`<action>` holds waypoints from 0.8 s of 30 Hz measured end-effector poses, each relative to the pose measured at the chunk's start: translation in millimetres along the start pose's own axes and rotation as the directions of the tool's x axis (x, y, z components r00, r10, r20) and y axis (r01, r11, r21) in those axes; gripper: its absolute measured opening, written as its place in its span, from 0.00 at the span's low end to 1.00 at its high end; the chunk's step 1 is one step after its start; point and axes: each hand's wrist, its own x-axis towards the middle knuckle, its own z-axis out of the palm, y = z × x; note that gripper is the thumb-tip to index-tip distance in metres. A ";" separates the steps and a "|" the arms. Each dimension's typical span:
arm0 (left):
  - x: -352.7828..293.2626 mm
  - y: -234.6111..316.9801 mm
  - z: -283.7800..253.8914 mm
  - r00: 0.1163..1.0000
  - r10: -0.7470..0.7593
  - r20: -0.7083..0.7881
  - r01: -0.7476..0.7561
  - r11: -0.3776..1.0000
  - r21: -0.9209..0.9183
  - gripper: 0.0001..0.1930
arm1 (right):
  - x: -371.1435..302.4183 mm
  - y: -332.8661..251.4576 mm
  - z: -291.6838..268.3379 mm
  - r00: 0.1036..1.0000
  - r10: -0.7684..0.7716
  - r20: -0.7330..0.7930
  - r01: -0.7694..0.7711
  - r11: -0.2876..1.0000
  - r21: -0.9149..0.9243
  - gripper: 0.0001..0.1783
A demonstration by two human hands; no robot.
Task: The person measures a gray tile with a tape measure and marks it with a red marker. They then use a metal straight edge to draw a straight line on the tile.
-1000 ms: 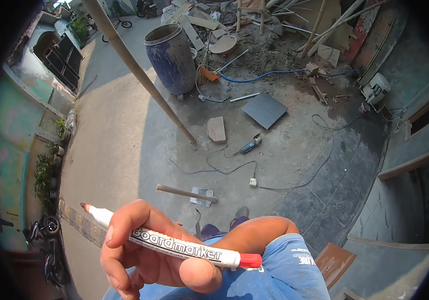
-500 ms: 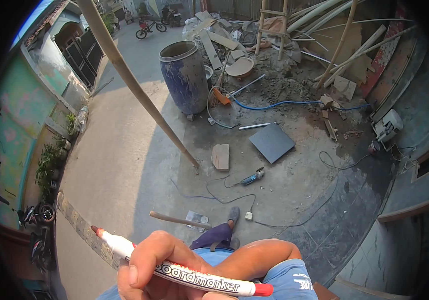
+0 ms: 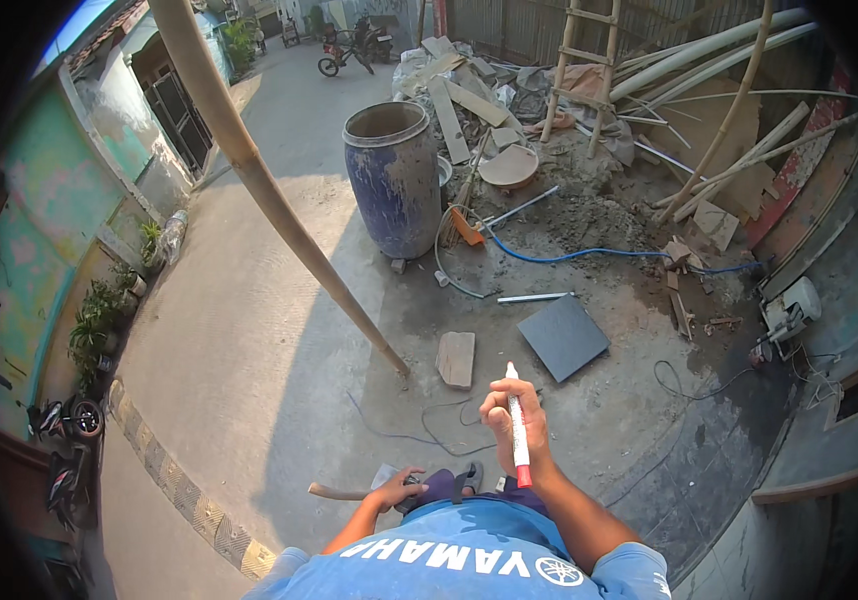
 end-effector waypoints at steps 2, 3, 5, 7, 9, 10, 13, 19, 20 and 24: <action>3.3 -6.5 -9.4 0.998 0.062 -0.013 -0.063 0.992 -0.108 0.35 | -15.3 55.5 -30.4 0.990 0.099 -0.101 -0.127 0.935 -0.331 0.23; 5.4 -3.1 -15.8 0.998 0.063 -0.016 -0.065 0.992 -0.111 0.35 | -22.9 70.1 -42.6 0.990 0.099 -0.097 -0.126 0.935 -0.331 0.23; -1.0 -3.9 -26.4 0.996 -0.081 0.049 0.093 0.916 -0.391 0.28 | -34.4 96.2 -60.0 0.977 0.156 -0.143 -0.208 0.825 -0.525 0.16; 2.0 -16.4 -30.7 0.998 -0.062 0.009 0.059 0.872 -0.487 0.23 | -31.5 109.0 -67.7 0.970 0.222 -0.095 -0.237 0.809 -0.538 0.16; 4.0 -21.0 -36.0 0.990 -0.135 -0.031 0.096 0.833 -0.545 0.20 | -13.4 116.6 -69.5 0.957 0.285 -0.053 -0.266 0.790 -0.553 0.17; 7.8 -21.5 -36.7 0.990 -0.135 -0.036 0.093 0.829 -0.551 0.20 | -0.2 121.6 -69.4 0.955 0.294 -0.019 -0.257 0.797 -0.546 0.16; 20.0 -24.3 -39.6 0.989 -0.143 -0.033 0.091 0.774 -0.627 0.17 | 44.3 132.3 -61.6 0.948 0.316 0.027 -0.256 0.813 -0.524 0.15; 56.5 20.2 -57.0 0.991 0.089 -0.096 -0.127 0.483 -0.866 0.15 | 129.6 178.6 -79.4 0.899 0.422 0.118 -0.359 0.864 -0.353 0.11; 64.5 37.9 -59.3 0.976 0.138 -0.168 -0.212 0.435 -0.875 0.15 | 144.9 189.8 -84.4 0.904 0.405 0.138 -0.345 0.880 -0.326 0.11; 118.3 127.2 -78.5 0.925 0.219 -0.312 -0.377 0.403 -0.834 0.16 | 215.2 251.0 -117.2 0.882 0.431 0.190 -0.359 0.876 -0.323 0.11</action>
